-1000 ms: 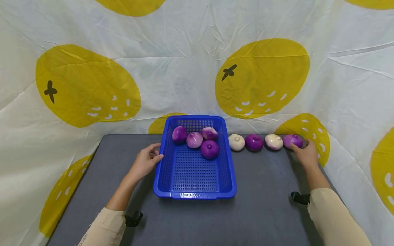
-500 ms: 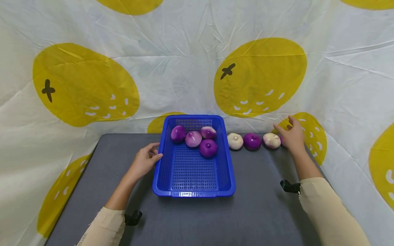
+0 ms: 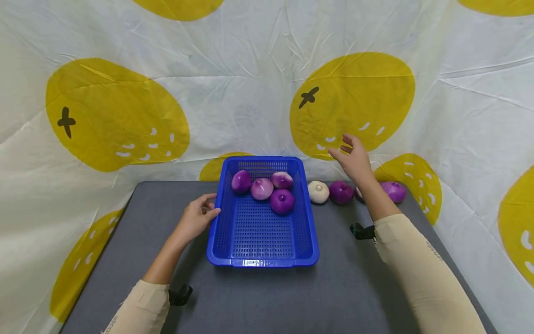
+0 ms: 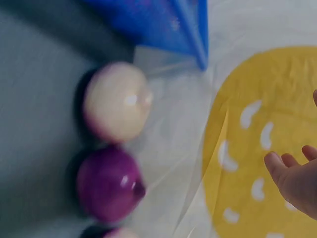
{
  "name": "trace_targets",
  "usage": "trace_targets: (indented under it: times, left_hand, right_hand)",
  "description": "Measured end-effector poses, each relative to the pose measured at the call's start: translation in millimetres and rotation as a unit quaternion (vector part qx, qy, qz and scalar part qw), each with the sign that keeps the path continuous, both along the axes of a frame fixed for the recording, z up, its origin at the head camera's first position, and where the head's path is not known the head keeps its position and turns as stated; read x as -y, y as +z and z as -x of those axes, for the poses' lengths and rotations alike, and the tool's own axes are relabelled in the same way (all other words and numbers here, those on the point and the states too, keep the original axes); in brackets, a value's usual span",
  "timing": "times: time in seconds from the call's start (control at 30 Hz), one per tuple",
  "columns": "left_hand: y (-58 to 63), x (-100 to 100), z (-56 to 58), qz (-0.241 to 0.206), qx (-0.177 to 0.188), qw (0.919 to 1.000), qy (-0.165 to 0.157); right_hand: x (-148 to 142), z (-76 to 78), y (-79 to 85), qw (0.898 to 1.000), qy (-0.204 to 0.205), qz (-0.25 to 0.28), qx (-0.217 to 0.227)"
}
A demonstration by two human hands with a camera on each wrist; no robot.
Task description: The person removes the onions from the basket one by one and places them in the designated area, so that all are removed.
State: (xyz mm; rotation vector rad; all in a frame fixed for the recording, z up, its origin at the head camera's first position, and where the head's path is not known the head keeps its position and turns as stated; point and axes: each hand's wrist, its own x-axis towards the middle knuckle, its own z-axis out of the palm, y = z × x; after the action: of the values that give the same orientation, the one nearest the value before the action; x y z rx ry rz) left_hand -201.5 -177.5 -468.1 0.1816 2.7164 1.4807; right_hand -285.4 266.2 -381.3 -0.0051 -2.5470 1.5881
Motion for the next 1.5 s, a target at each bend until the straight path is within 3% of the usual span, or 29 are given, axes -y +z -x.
trace_targets:
  times: [0.13, 0.33, 0.73, 1.03, 1.23, 1.5]
  left_hand:
    - [0.3, 0.0, -0.2, 0.002, 0.003, 1.0000, 0.003]
    - [-1.0, -1.5, -0.8, -0.001, 0.002, 1.0000, 0.004]
    - [2.6, -3.1, -0.5, -0.010, 0.006, 0.9999, 0.004]
    - [3.8, -3.7, -3.4, -0.010, 0.008, 0.9999, 0.010]
    - [2.7, -7.4, -5.2, -0.006, 0.011, 0.9999, 0.008]
    - [4.6, -7.3, -6.2, -0.006, 0.012, 0.9999, 0.006]
  right_hand:
    - [24.7, 11.5, 5.7, 0.999, 0.017, 0.035, -0.003]
    - [60.3, 20.0, 1.4, 0.997, 0.047, 0.056, -0.014]
    - [118.6, 30.4, -13.2, 0.993, 0.117, 0.016, 0.017]
    - [161.4, 36.5, -34.7, 0.978, 0.196, -0.006, 0.070]
    - [172.7, 38.1, -50.9, 0.970, 0.232, -0.036, 0.066]
    - [175.4, 32.7, -57.7, 0.953, 0.270, -0.122, 0.063]
